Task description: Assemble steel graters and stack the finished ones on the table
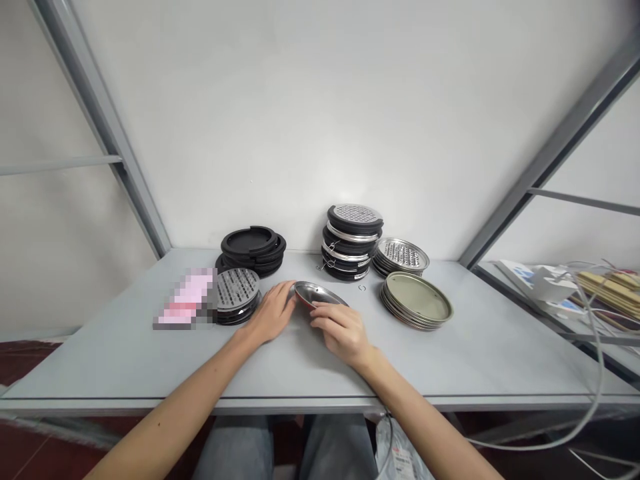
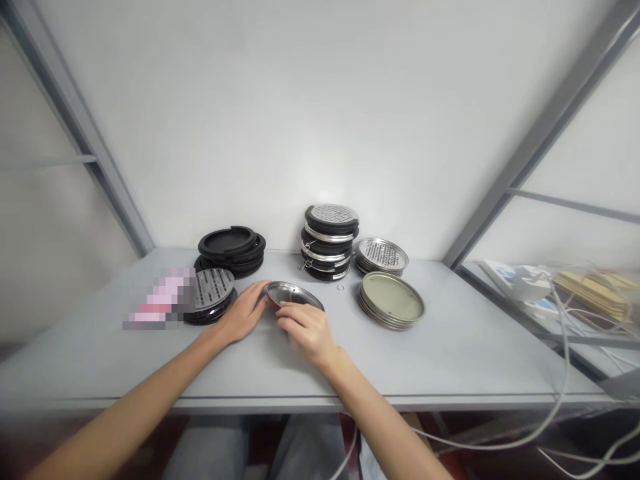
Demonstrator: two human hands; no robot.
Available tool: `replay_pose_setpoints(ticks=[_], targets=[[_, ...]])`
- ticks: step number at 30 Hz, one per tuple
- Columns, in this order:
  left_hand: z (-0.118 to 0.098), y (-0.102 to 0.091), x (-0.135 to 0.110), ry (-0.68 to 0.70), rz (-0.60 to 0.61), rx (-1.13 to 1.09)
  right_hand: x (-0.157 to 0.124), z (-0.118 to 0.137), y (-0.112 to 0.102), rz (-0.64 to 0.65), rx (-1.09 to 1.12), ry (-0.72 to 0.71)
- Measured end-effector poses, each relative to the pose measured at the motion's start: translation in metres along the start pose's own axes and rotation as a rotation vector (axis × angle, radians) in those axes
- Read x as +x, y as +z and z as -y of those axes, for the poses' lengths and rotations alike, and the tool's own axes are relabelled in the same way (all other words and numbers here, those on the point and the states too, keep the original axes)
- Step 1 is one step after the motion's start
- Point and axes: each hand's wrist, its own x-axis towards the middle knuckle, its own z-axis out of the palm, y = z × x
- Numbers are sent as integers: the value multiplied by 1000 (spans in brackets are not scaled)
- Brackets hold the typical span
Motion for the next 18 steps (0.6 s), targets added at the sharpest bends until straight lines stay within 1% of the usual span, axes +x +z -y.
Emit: replay_pose_setpoints(ticks=[3,5,7,9,11,12,14,16,18], targets=[[1,0,2,36,-86,-6,-2,-4,4,127,130,123],[2,1,3,47,-104,-15,-4,-9,5,241,221,194],[4,3,3,59,-79,-15,-6,-12,6,347,303,234],[5,4,2,71,-27,8,-9,-14,8,435,360,254],[5,6,1,82,19,42,-12,-16,11,488,371,265],[5,6,1,88,34,56,-13,-18,12,489,351,272],[4,6,1,89,39,67,-13,-24,10,436,286,287],[4,6,1,89,31,55,-11,-35,2,330,224,320],[4,6,1,88,25,32,-6,-52,-13,199,172,398]])
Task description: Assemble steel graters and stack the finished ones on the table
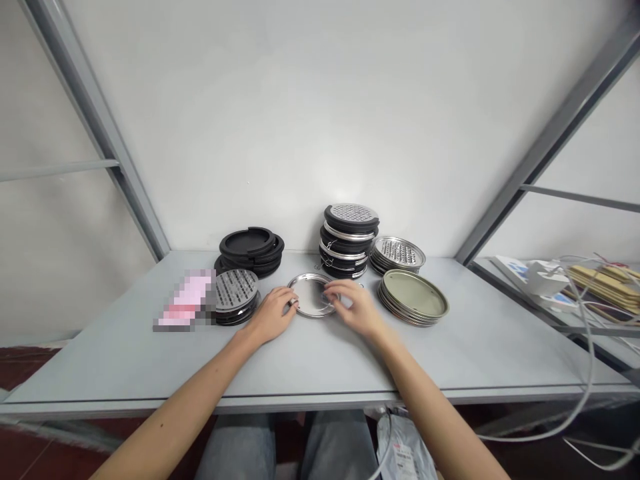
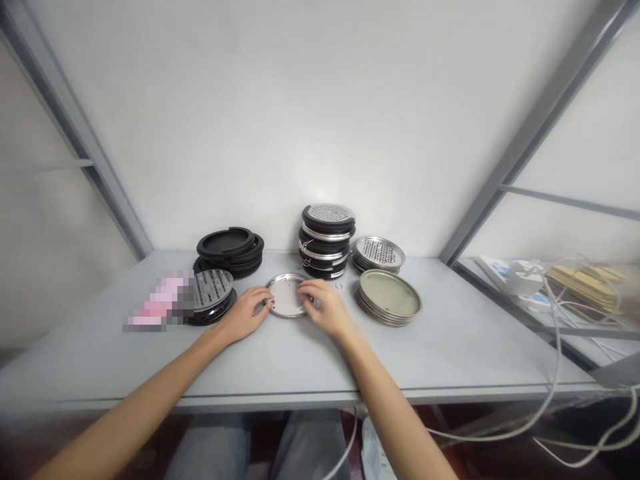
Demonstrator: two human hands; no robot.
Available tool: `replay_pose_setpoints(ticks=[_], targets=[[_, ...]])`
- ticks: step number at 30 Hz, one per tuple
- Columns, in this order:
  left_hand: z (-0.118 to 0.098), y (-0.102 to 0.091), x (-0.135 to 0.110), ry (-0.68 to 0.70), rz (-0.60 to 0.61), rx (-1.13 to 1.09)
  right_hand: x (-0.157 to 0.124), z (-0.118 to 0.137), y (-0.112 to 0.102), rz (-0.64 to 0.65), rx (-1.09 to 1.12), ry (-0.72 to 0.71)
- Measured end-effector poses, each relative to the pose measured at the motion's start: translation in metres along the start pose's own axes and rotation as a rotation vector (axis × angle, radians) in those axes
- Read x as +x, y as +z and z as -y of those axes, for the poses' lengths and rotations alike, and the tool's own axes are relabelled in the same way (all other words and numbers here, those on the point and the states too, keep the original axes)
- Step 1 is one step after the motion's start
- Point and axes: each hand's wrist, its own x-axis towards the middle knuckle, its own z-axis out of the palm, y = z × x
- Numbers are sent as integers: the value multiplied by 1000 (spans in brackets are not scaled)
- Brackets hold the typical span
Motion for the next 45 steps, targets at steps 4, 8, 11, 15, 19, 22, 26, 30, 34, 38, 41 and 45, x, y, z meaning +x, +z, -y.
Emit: replay_pose_setpoints(ticks=[4,8,11,15,19,22,26,30,34,38,41,45], targets=[[1,0,0,-7,-4,-25,15,-39,-46,-310,-208,300],[1,0,0,-17,11,-17,20,-81,-80,-189,-550,554],[0,-1,0,-13,23,-17,19,-101,-92,-42,-756,673],[-1,-2,0,-12,21,-22,20,-111,-97,82,-837,808],[-1,-2,0,-11,10,-27,23,-114,-96,32,-838,782],[-2,-3,0,-3,4,-37,23,-115,-94,17,-837,738],[-3,-4,0,5,5,-47,18,-114,-93,19,-851,700],[-4,-5,0,6,12,-35,13,-115,-95,5,-836,728],[-5,-5,0,7,27,-25,12,-117,-95,17,-821,771],[-5,-6,0,3,29,-25,12,-115,-95,20,-803,798],[-6,-6,0,-1,29,-23,11,-114,-95,-6,-802,816],[-4,-6,0,9,30,-18,11,-113,-97,-10,-835,758]])
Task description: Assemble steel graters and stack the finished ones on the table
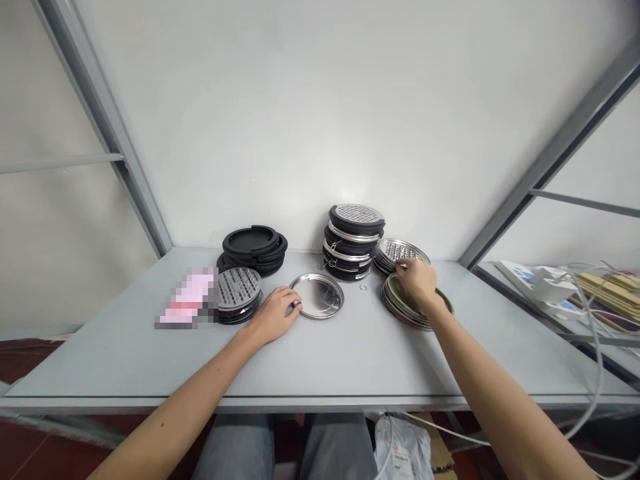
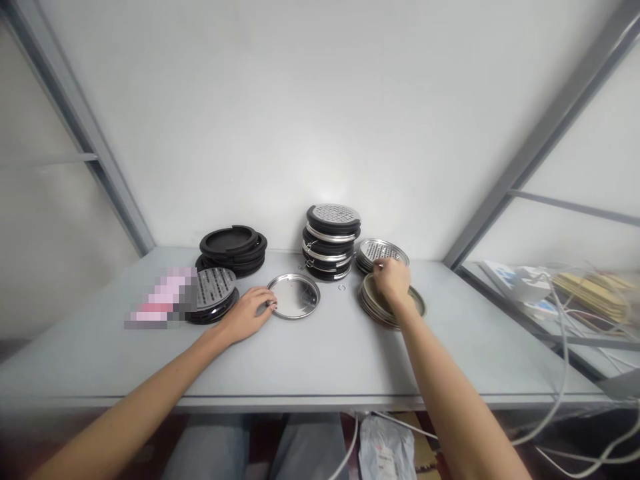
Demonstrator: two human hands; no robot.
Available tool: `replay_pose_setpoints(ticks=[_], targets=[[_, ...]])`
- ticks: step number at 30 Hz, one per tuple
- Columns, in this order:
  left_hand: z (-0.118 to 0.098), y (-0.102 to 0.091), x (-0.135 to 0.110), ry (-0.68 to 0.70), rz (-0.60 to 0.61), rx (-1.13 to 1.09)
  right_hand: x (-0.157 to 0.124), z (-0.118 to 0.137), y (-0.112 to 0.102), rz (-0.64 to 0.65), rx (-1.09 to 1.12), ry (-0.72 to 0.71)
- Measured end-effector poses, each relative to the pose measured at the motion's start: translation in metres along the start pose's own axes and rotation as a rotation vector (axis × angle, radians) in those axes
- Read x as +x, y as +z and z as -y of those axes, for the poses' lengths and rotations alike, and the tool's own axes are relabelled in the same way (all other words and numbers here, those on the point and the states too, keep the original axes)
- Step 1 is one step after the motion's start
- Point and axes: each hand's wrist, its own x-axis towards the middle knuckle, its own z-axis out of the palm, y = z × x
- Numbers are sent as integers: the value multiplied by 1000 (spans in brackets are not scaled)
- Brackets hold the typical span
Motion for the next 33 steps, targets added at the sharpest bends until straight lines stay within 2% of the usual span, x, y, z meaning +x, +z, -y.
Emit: replay_pose_setpoints(ticks=[3,5,7,10,12,14,16,17,18,20,21,23,25,29,33], targets=[[0,1,-1,11,-15,10,-10,7,-4,-115,57,-48],[-3,2,-1,26,-49,8,-26,17,-9,-213,178,-79],[-7,-1,0,61,-108,-6,-48,31,-16,-266,351,-214],[-13,-13,1,133,-271,33,-80,57,-24,-222,505,-446],[-13,-27,1,125,-414,137,-96,76,-25,-156,558,-585],[-9,-44,2,25,-526,252,-105,94,-20,11,576,-772],[-2,-61,2,-195,-610,377,-107,108,-11,108,580,-854],[3,-68,2,-331,-609,442,-107,112,-6,128,596,-856],[7,-73,2,-463,-559,494,-107,114,-1,137,619,-834],[15,-80,0,-654,-360,524,-105,114,7,146,673,-759],[18,-81,-1,-698,-259,511,-105,112,10,150,697,-720],[21,-82,-2,-716,-124,479,-105,109,12,157,730,-660],[21,-82,-3,-704,-84,473,-106,106,13,159,743,-624],[19,-80,-2,-671,-88,490,-108,106,11,171,741,-602],[17,-79,-2,-620,-150,514,-108,107,11,177,741,-593]])
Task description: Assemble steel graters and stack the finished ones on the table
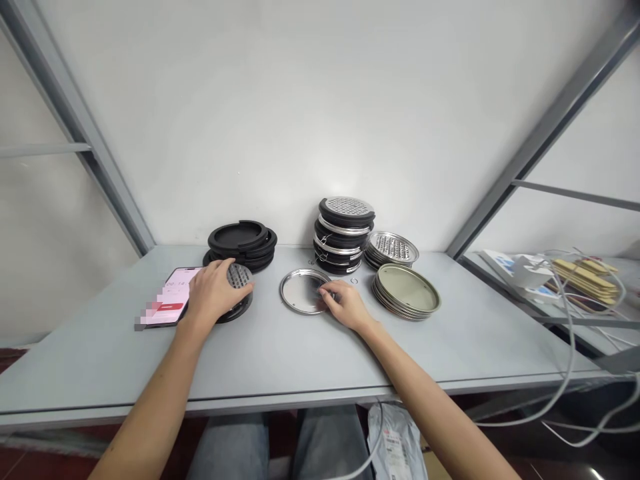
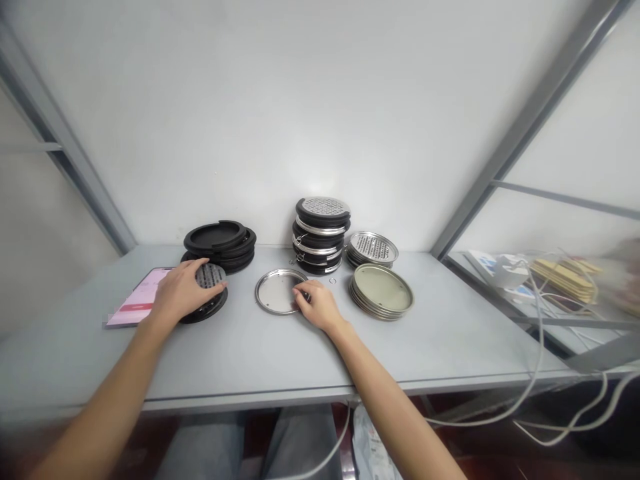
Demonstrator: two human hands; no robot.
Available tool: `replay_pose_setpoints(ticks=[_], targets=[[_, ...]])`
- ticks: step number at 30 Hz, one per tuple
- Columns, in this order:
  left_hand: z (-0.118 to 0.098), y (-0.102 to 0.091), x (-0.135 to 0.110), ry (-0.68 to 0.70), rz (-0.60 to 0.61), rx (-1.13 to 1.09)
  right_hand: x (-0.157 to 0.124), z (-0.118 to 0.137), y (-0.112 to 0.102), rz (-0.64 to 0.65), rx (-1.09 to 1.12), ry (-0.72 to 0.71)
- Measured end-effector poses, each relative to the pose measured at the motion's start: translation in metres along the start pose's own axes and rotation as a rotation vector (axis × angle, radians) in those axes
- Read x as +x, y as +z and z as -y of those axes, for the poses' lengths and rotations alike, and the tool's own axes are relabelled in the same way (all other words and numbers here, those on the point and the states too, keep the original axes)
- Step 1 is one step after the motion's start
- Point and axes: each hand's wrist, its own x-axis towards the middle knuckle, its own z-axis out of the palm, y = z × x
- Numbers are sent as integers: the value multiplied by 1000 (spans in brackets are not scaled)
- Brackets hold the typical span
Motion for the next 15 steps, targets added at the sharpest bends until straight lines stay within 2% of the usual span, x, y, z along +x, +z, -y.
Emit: replay_pose_setpoints(ticks=[5,8,10,12,15], targets=[[0,-1,-1,61,-110,-48,0,-1,0,-13,1,13],[-9,-5,-6,169,-240,-134,1,0,-1,-34,16,22],[-19,-7,-12,289,-327,-213,1,2,-3,-45,36,26],[-32,-6,-20,454,-365,-277,1,8,-6,-27,91,25],[-52,3,-32,722,-296,-328,0,18,-9,48,257,19]])
